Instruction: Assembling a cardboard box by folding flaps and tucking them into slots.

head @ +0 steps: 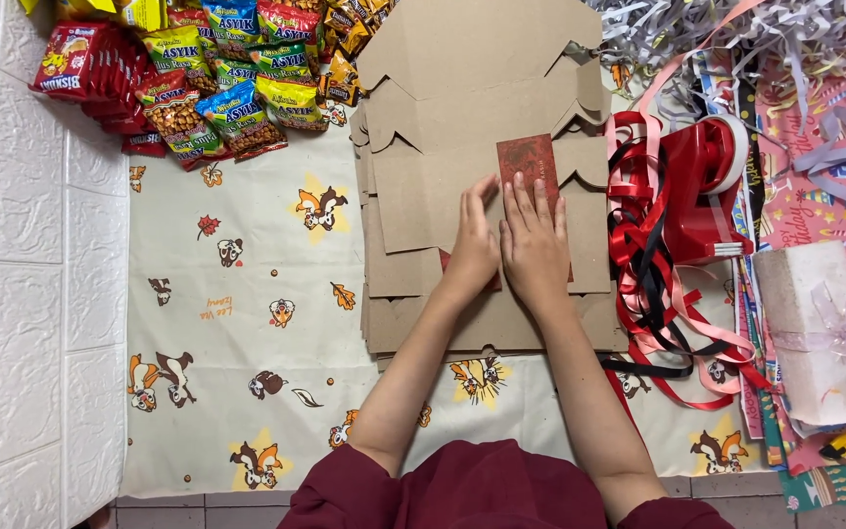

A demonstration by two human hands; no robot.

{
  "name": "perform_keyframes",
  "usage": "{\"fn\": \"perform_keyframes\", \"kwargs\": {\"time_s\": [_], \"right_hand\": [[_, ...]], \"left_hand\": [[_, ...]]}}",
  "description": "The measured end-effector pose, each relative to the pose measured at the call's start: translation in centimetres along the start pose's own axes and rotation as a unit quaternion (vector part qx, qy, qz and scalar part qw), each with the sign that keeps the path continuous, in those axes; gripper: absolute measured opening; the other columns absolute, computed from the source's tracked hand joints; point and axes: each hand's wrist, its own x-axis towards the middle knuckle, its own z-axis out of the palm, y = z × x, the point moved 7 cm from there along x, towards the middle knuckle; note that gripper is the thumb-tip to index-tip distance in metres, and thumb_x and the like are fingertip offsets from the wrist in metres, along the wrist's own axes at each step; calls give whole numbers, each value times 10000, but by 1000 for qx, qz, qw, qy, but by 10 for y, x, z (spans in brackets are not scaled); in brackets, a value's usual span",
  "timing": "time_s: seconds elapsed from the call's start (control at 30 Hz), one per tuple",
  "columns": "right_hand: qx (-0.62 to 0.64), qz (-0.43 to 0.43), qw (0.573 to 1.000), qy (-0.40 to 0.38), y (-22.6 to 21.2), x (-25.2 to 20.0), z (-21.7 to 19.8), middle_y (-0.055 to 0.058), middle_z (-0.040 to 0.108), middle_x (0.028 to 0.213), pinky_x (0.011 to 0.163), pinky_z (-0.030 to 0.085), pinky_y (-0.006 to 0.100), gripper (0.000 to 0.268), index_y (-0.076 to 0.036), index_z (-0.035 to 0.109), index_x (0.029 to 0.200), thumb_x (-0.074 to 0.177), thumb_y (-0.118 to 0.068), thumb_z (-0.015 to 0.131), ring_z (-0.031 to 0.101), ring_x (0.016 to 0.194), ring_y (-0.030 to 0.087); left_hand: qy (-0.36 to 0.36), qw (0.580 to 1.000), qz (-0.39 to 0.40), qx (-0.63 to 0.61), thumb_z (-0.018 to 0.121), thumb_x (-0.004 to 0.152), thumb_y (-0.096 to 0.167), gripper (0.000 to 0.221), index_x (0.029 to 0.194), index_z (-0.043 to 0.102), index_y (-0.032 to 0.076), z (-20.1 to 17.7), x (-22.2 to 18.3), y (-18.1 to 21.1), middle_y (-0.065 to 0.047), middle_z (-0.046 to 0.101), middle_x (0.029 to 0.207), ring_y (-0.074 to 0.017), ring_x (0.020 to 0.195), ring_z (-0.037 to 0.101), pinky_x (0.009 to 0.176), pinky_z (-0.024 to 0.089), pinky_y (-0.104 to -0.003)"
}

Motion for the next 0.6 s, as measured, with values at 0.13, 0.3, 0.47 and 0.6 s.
{"fn": "perform_keyframes", "kwargs": {"time_s": [0.13, 0.3, 0.47, 0.6], "right_hand": [[5, 13, 1000, -21, 2, -1, 3, -2, 251, 1560, 1154, 98, 505, 480, -156, 338, 1478, 1008, -233, 393, 175, 1437, 239], [18, 17, 999, -33, 1, -1, 2, 5, 236, 1565, 1155, 64, 501, 478, -140, 332, 1481, 1015, -232, 380, 150, 1443, 239], [25, 12, 999, -34, 3, -1, 4, -3, 224, 1569, 1156, 56, 497, 484, -145, 332, 1482, 1010, -237, 382, 135, 1445, 237], [27, 12, 999, -34, 3, -1, 5, -3, 221, 1570, 1158, 53, 493, 486, -146, 331, 1482, 1008, -240, 385, 129, 1446, 235]], "left_hand": [[5, 999, -33, 22, 272, 757, -236, 649, 1312, 442, 56, -45, 8, 29, -149, 418, 1254, -378, 1235, 462, 1040, 435, -464], [17, 953, -166, 252, 364, 899, -76, 448, 1274, 535, 98, -111, 1, 43, -135, 506, 1275, -266, 1232, 486, 1025, 412, -412], [9, 932, -182, 314, 400, 962, 83, 325, 1255, 505, -9, -125, -9, 6, -220, 617, 1096, -351, 1051, 613, 902, 496, -439], [20, 918, -194, 345, 436, 948, 94, 329, 1249, 500, -23, -123, -8, 7, -238, 592, 1120, -371, 1054, 618, 877, 515, -433]]}}
